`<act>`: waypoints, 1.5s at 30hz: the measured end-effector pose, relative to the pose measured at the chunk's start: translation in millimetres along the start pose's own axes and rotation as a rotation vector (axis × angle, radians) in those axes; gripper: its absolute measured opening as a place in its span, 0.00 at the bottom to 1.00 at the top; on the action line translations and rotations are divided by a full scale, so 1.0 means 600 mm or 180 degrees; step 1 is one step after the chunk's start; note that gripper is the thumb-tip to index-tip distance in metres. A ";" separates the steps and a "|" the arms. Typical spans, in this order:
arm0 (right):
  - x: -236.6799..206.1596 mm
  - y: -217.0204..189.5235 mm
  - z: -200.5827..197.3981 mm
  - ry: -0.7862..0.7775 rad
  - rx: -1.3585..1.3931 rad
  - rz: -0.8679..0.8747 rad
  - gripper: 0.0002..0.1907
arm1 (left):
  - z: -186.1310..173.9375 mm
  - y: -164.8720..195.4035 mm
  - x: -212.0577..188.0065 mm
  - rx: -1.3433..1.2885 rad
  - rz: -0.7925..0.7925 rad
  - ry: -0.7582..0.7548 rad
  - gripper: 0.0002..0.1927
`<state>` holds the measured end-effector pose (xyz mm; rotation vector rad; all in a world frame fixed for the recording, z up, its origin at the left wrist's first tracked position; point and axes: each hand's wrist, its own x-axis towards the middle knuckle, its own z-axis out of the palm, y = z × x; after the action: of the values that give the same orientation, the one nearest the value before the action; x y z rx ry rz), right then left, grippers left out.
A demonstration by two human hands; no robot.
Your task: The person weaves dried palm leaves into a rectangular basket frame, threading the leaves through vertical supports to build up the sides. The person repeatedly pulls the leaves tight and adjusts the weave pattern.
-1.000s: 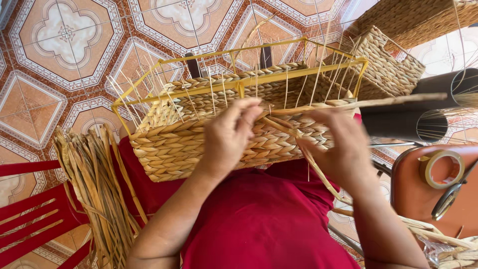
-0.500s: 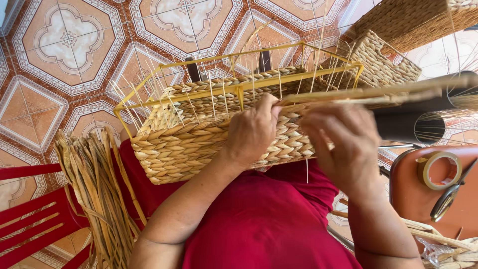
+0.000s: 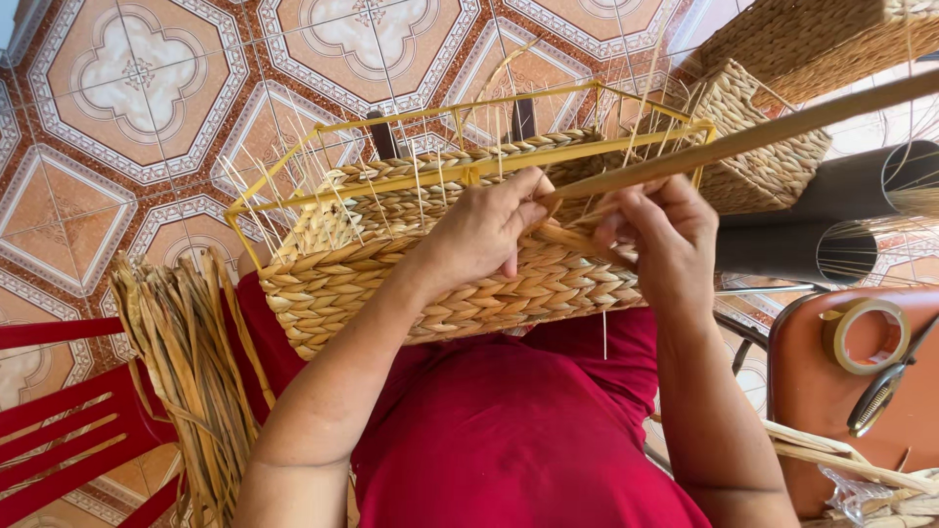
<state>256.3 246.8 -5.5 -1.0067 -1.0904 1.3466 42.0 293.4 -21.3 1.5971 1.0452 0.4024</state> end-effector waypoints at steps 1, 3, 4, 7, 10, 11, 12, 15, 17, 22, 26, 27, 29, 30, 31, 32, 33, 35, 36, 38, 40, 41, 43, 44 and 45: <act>-0.005 -0.006 0.003 0.0004 0.0635 0.0340 0.06 | -0.001 0.005 0.008 0.0083 0.0013 0.0047 0.03; -0.024 -0.022 0.014 -0.0245 -0.0423 0.0303 0.06 | 0.005 0.014 0.024 0.0255 0.0031 0.0137 0.05; -0.031 -0.033 0.017 -0.0355 -0.0954 0.0296 0.07 | 0.010 0.018 0.032 0.0639 0.0147 0.0144 0.04; -0.027 -0.071 0.008 -0.0465 -0.2998 -0.1126 0.08 | 0.019 0.024 0.044 0.1352 0.0364 0.0169 0.04; -0.015 -0.096 -0.013 -0.0450 -0.4701 -0.1349 0.15 | 0.017 0.024 0.041 0.1218 0.0436 0.0273 0.04; -0.009 -0.098 -0.020 -0.0469 -0.4752 -0.1126 0.14 | 0.014 0.024 0.036 0.1158 0.0511 0.0321 0.05; -0.002 -0.096 -0.026 -0.0479 -0.4801 -0.0890 0.13 | 0.013 0.023 0.031 0.1097 0.0590 0.0355 0.07; 0.007 -0.094 -0.044 -0.0636 -0.4645 -0.0747 0.08 | 0.016 0.027 0.010 0.0744 0.0203 0.0468 0.10; 0.000 -0.095 -0.049 -0.0681 -0.4499 -0.0728 0.07 | 0.019 0.030 0.000 0.0648 0.0474 0.0801 0.08; -0.026 -0.100 -0.046 -0.0620 -0.4507 -0.0590 0.08 | 0.020 0.029 -0.002 0.0571 0.0649 0.0985 0.08; 0.004 -0.066 -0.050 -0.0289 -0.4660 -0.0114 0.12 | 0.030 0.021 -0.004 0.0643 0.0730 0.1080 0.08; 0.009 -0.055 -0.054 -0.0134 -0.4635 -0.0053 0.13 | 0.033 0.017 -0.010 0.0660 0.0747 0.1103 0.09; 0.006 -0.039 -0.072 0.0092 -0.4540 -0.0112 0.15 | 0.027 -0.004 -0.041 -0.0129 0.1319 0.1266 0.15; -0.001 -0.037 -0.087 0.0207 -0.4462 -0.0198 0.16 | 0.018 -0.020 -0.067 -0.0520 0.1593 0.1314 0.18; -0.012 -0.036 -0.102 0.0339 -0.4389 -0.0271 0.17 | 0.007 -0.039 -0.099 -0.0477 0.1630 0.1729 0.14; -0.018 -0.032 -0.117 0.0587 -0.4013 -0.0224 0.15 | -0.007 -0.061 -0.129 -0.0424 0.1667 0.2157 0.10; -0.025 -0.028 -0.132 0.0814 -0.3630 -0.0187 0.14 | -0.025 -0.087 -0.152 -0.0038 0.1660 0.2908 0.11; -0.038 -0.013 -0.154 0.0870 -0.3044 -0.0078 0.13 | -0.059 -0.140 -0.222 0.0452 0.1184 0.4148 0.12; -0.044 0.004 -0.157 0.0707 -0.2839 -0.0011 0.14 | -0.067 -0.162 -0.249 0.0555 0.0536 0.4618 0.13; -0.059 0.030 -0.159 0.0693 -0.2778 0.0112 0.16 | -0.063 -0.193 -0.296 0.0714 0.0219 0.4210 0.20; -0.075 0.050 -0.154 0.1050 -0.3071 0.0202 0.18 | -0.057 -0.212 -0.318 0.0397 -0.0269 0.3745 0.25; -0.084 0.055 -0.152 0.1016 -0.2999 0.0204 0.18 | -0.054 -0.218 -0.323 0.0017 -0.0593 0.3458 0.26; -0.102 0.055 -0.149 0.0960 -0.2854 0.0205 0.19 | -0.052 -0.224 -0.330 -0.0385 -0.0733 0.3185 0.27; -0.110 0.055 -0.145 0.0986 -0.2978 0.0255 0.19 | -0.053 -0.226 -0.330 -0.0417 -0.0559 0.3220 0.27; -0.116 0.055 -0.142 0.1007 -0.3099 0.0314 0.20 | -0.056 -0.229 -0.328 -0.0446 -0.0394 0.3254 0.27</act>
<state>336.3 182.7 -57.4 -1.9148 -1.4794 0.6347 -146.9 154.6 -83.5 1.1563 1.8024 1.2471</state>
